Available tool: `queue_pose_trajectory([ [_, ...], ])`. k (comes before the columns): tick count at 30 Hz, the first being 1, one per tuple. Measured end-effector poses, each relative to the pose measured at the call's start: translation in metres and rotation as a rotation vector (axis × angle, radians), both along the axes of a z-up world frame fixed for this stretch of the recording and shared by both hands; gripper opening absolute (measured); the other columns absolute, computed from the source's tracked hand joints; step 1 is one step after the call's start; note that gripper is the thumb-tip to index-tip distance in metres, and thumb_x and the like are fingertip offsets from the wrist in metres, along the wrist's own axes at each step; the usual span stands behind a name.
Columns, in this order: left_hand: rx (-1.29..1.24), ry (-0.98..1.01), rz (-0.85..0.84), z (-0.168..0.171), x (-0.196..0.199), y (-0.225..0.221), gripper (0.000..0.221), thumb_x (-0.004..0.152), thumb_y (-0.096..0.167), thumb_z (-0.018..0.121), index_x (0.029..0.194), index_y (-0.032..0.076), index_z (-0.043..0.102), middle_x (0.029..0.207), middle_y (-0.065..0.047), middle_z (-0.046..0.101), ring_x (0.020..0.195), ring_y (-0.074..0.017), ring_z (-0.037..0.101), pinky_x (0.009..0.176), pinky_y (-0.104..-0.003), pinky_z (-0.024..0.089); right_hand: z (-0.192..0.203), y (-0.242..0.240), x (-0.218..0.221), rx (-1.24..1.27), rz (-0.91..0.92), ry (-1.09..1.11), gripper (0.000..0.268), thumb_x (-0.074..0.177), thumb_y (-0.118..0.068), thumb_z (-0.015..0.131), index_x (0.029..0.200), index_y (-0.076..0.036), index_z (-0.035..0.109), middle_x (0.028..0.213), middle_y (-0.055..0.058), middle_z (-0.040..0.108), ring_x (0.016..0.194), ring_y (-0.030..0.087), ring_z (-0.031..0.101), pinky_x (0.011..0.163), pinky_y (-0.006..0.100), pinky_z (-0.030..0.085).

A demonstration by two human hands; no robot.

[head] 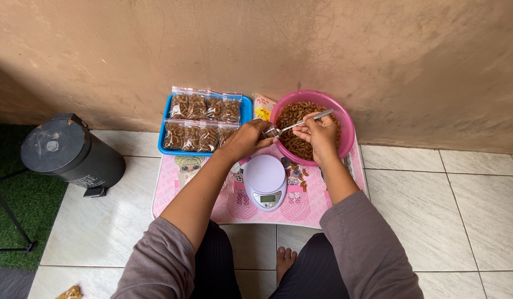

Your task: The person uses a spoon to scoop dried insect larvae from a large bowl into small plastic bags placed on a digital scale, then seals each bag by hand and puts it into a tray.

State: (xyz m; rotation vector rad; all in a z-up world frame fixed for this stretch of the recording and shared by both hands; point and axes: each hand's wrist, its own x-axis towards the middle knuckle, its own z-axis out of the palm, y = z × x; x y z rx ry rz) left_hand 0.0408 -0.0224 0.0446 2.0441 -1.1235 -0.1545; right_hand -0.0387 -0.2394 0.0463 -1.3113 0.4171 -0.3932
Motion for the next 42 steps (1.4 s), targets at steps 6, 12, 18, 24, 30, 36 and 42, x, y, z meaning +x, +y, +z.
queue_pose_trajectory([
  [6,0.021,0.008,-0.007,0.005,-0.003,0.007,0.044,0.096,0.030,0.074,0.125,-0.001,0.067,0.103,-0.024,0.070,0.098,-0.0385,0.071,0.085,-0.043,0.058,-0.001,-0.004,0.003,0.049,-0.063,0.037,0.015,0.096,-0.007,0.064,0.109,-0.002,0.057,0.085,0.018,0.069,0.072,0.026,0.079,0.074,0.040,0.070],
  [12,0.009,-0.025,0.001,-0.005,0.004,0.012,0.044,0.094,0.031,0.075,0.123,-0.001,0.068,0.099,-0.024,0.070,0.094,-0.0405,0.071,0.081,-0.045,0.058,-0.016,-0.028,0.006,0.068,-0.127,-0.013,0.017,0.096,-0.008,0.065,0.111,-0.006,0.056,0.086,0.017,0.069,0.075,0.028,0.079,0.077,0.043,0.070],
  [18,0.051,-0.007,-0.004,0.003,-0.004,0.016,0.042,0.095,0.029,0.073,0.123,-0.002,0.068,0.098,-0.024,0.070,0.093,-0.0392,0.072,0.080,-0.044,0.058,-0.015,-0.040,-0.002,-0.132,-0.194,-0.074,0.014,0.102,-0.007,0.060,0.114,-0.005,0.054,0.090,0.015,0.068,0.080,0.025,0.078,0.080,0.039,0.070],
  [24,0.137,0.049,-0.032,-0.009,-0.005,0.016,0.040,0.095,0.034,0.073,0.118,0.001,0.072,0.094,-0.021,0.074,0.090,-0.0401,0.073,0.079,-0.047,0.057,-0.026,-0.058,-0.005,-0.305,-0.258,-0.100,0.009,0.106,-0.009,0.060,0.114,-0.009,0.055,0.092,0.012,0.068,0.081,0.018,0.077,0.079,0.031,0.069],
  [30,0.278,0.033,-0.113,-0.020,-0.019,0.011,0.038,0.088,0.038,0.073,0.109,0.007,0.074,0.089,-0.018,0.076,0.089,-0.0418,0.073,0.078,-0.052,0.057,-0.020,-0.063,-0.016,-0.305,-0.290,-0.097,0.009,0.106,-0.010,0.060,0.115,-0.010,0.055,0.090,0.009,0.069,0.078,0.015,0.076,0.078,0.028,0.069],
  [36,0.416,-0.072,-0.136,-0.033,-0.039,-0.001,0.035,0.081,0.042,0.074,0.102,0.014,0.078,0.086,-0.010,0.077,0.087,-0.0353,0.075,0.078,-0.047,0.060,-0.030,-0.078,-0.023,-0.304,-0.276,-0.097,0.010,0.106,-0.011,0.061,0.114,-0.011,0.055,0.092,0.010,0.070,0.078,0.016,0.077,0.076,0.028,0.069],
  [42,0.443,-0.200,-0.101,-0.043,-0.050,0.000,0.039,0.078,0.044,0.077,0.105,0.016,0.077,0.090,-0.008,0.076,0.091,-0.0310,0.075,0.080,-0.044,0.060,-0.027,-0.081,-0.041,-0.315,-0.242,-0.093,0.010,0.105,-0.010,0.062,0.112,-0.011,0.055,0.093,0.013,0.072,0.077,0.018,0.078,0.074,0.028,0.070],
])
